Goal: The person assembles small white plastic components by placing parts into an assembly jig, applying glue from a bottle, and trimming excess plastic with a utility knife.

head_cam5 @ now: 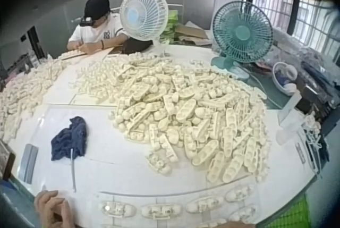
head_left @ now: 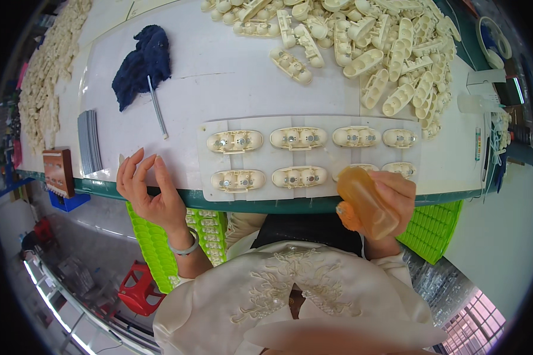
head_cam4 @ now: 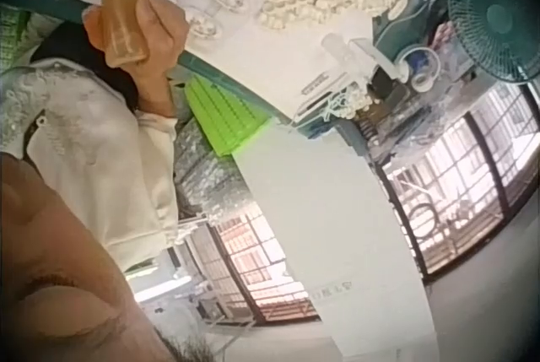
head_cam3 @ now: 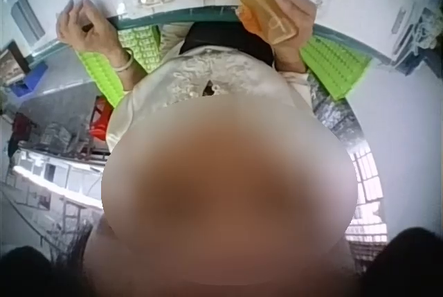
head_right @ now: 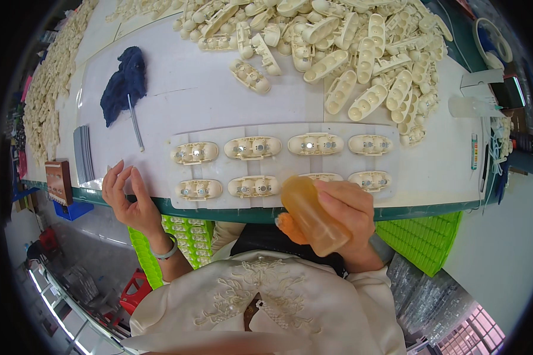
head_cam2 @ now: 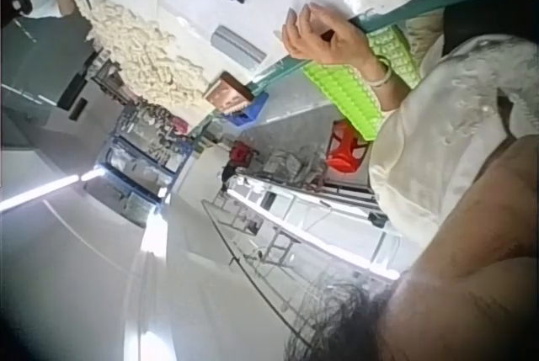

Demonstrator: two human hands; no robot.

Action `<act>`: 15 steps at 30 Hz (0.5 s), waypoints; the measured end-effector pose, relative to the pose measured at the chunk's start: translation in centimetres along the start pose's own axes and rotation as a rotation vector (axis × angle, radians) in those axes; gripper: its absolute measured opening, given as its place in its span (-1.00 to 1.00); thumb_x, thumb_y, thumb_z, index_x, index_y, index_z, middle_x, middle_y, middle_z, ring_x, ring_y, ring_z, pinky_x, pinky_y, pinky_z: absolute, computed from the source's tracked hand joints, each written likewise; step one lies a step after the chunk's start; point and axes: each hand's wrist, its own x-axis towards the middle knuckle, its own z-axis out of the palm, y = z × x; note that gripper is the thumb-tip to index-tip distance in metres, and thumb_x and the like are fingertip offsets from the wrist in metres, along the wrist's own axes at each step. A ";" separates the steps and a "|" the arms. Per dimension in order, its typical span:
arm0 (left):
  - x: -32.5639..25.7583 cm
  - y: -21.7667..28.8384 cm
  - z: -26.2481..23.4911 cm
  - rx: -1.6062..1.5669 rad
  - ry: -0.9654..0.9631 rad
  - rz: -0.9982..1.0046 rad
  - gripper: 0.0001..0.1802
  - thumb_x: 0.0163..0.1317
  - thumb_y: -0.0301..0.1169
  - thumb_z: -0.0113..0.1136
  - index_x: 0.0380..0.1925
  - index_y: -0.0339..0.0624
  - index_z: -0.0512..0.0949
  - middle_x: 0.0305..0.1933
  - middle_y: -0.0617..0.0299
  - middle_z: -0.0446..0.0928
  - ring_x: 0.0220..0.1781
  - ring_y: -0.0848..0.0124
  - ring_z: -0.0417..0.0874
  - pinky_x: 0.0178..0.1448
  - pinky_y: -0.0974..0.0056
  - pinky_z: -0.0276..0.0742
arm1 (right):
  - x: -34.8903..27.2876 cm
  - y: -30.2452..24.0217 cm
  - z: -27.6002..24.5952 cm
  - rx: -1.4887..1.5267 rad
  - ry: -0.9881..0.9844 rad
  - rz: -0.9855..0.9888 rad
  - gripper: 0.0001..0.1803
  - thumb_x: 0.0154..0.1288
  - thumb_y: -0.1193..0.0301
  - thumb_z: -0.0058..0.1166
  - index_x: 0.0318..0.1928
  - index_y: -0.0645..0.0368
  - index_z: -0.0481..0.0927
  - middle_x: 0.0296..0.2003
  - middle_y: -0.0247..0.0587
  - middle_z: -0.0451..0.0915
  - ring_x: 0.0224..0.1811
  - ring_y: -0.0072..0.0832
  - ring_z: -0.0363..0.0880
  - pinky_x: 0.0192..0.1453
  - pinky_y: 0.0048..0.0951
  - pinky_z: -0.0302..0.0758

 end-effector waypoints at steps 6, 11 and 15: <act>0.1 0.0 -0.3 0.000 -0.019 -0.009 -0.91 0.09 -0.54 0.22 -0.36 -0.21 0.58 -0.11 0.15 0.57 0.06 0.20 0.43 0.17 0.16 0.29 | -1.8 1.2 -2.3 -0.139 0.086 0.001 -0.35 -0.05 0.21 0.40 -0.05 0.23 0.32 -0.19 -0.01 0.41 -0.23 -0.32 0.49 -0.19 -0.36 0.53; 0.1 0.2 -0.1 0.010 -0.017 -0.009 -0.92 0.11 -0.53 0.21 -0.36 -0.22 0.59 -0.11 0.16 0.57 0.05 0.22 0.44 0.18 0.15 0.30 | -1.8 1.5 -2.6 -0.114 0.033 0.012 -0.36 -0.04 0.23 0.39 -0.05 0.23 0.32 -0.16 0.00 0.39 -0.23 -0.32 0.49 -0.21 -0.38 0.53; 0.1 0.1 -0.1 0.049 -0.030 0.034 -0.90 0.15 -0.55 0.18 -0.31 -0.26 0.58 -0.09 0.15 0.56 0.02 0.27 0.48 0.12 0.23 0.35 | -1.4 1.7 -2.4 -0.103 0.018 -0.002 -0.39 -0.04 0.28 0.38 -0.06 0.26 0.34 -0.14 0.02 0.38 -0.24 -0.32 0.49 -0.21 -0.39 0.53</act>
